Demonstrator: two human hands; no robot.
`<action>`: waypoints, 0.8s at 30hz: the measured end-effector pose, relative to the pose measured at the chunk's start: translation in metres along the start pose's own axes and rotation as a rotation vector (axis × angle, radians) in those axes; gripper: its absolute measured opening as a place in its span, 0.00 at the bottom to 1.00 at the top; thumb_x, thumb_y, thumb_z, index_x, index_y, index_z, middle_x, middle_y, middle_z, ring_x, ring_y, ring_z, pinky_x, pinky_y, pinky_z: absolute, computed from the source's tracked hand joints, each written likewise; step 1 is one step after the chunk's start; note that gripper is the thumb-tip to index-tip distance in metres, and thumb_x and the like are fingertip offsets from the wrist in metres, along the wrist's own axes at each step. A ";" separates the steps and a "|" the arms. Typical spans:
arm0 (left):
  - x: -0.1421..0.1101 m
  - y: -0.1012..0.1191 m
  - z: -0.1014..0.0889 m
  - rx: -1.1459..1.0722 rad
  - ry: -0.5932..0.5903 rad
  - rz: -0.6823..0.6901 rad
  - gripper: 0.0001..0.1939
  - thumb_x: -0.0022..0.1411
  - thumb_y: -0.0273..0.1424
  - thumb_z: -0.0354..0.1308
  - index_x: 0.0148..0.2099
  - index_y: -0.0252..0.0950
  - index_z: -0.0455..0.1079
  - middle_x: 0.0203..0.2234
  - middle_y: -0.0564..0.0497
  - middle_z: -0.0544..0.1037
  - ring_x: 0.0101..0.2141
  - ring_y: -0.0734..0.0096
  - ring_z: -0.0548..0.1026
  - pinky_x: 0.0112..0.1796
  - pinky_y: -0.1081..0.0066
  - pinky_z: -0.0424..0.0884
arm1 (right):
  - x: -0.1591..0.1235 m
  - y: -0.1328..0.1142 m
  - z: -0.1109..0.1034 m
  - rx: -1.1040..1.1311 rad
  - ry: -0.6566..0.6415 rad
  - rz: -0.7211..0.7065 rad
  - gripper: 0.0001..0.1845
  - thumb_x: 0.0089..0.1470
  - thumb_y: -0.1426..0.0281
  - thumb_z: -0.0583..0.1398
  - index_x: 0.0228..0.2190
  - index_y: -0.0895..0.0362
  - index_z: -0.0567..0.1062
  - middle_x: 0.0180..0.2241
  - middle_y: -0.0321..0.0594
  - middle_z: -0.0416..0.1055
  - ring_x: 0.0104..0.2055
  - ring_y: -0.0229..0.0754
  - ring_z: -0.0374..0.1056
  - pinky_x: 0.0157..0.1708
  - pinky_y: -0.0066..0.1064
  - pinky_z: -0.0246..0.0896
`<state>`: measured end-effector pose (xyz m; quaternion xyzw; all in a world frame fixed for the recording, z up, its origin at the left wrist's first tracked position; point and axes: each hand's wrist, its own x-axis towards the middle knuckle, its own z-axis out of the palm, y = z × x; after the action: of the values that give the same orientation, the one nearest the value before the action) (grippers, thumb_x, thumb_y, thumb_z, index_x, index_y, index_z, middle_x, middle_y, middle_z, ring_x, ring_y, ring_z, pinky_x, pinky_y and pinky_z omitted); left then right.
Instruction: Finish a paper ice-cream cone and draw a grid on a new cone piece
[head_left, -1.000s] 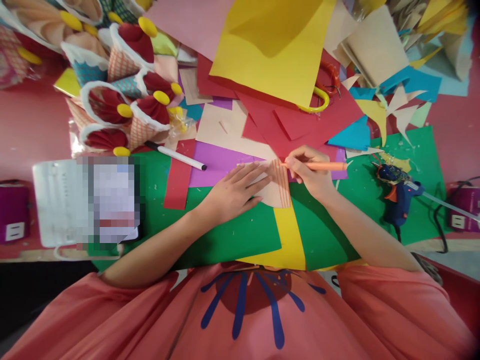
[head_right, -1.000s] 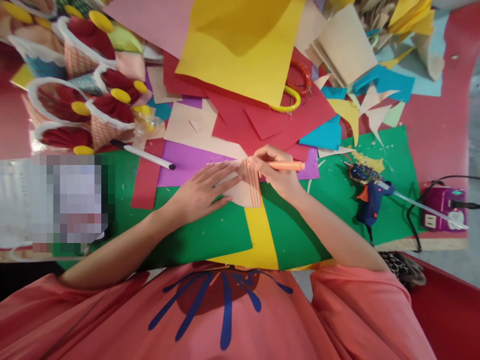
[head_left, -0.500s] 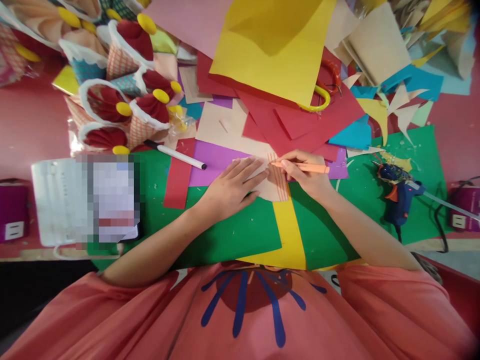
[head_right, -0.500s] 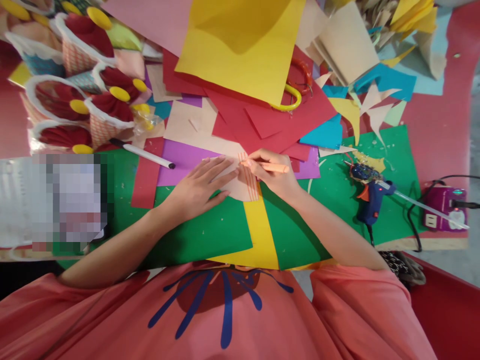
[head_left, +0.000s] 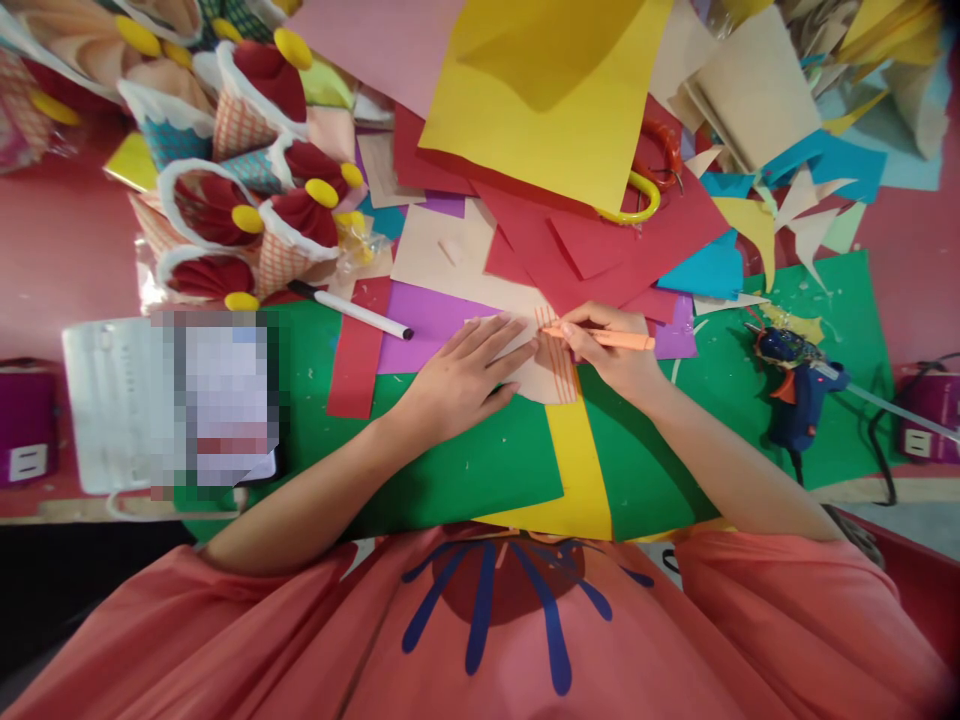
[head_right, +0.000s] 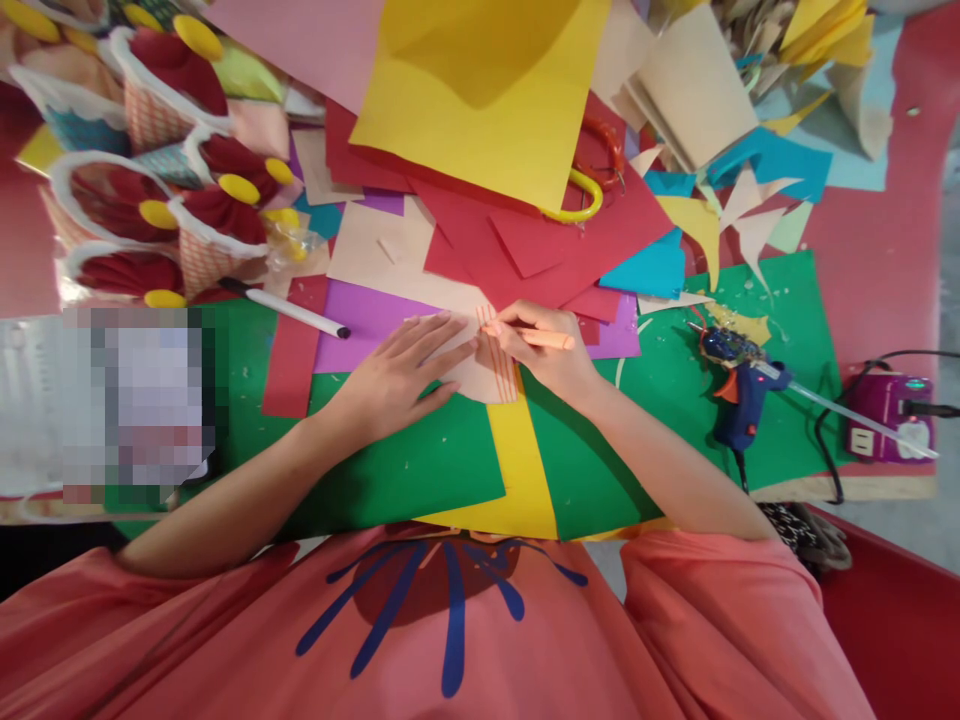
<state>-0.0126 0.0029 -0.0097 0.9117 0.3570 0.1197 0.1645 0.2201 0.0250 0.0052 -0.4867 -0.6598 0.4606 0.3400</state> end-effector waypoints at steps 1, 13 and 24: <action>0.000 0.000 0.000 -0.002 -0.001 -0.001 0.23 0.71 0.34 0.47 0.65 0.36 0.61 0.64 0.40 0.64 0.65 0.51 0.62 0.62 0.46 0.61 | 0.000 0.000 0.000 -0.005 -0.005 -0.005 0.16 0.58 0.58 0.60 0.29 0.58 0.76 0.25 0.35 0.74 0.25 0.33 0.68 0.26 0.25 0.59; 0.000 0.000 0.000 0.000 0.003 -0.002 0.23 0.71 0.34 0.48 0.65 0.35 0.62 0.65 0.40 0.63 0.65 0.51 0.61 0.62 0.47 0.61 | 0.000 0.001 0.000 -0.008 -0.003 -0.009 0.15 0.58 0.60 0.59 0.27 0.58 0.75 0.25 0.35 0.75 0.25 0.33 0.68 0.27 0.26 0.59; -0.001 -0.001 0.000 -0.021 -0.018 -0.013 0.23 0.71 0.34 0.48 0.66 0.37 0.61 0.65 0.40 0.62 0.66 0.52 0.59 0.63 0.46 0.59 | 0.002 0.000 0.000 0.101 -0.014 0.067 0.14 0.53 0.62 0.60 0.21 0.57 0.73 0.19 0.34 0.71 0.21 0.33 0.64 0.23 0.26 0.57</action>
<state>-0.0135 0.0030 -0.0100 0.9086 0.3602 0.1140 0.1782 0.2191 0.0268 0.0049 -0.4873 -0.6215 0.5080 0.3438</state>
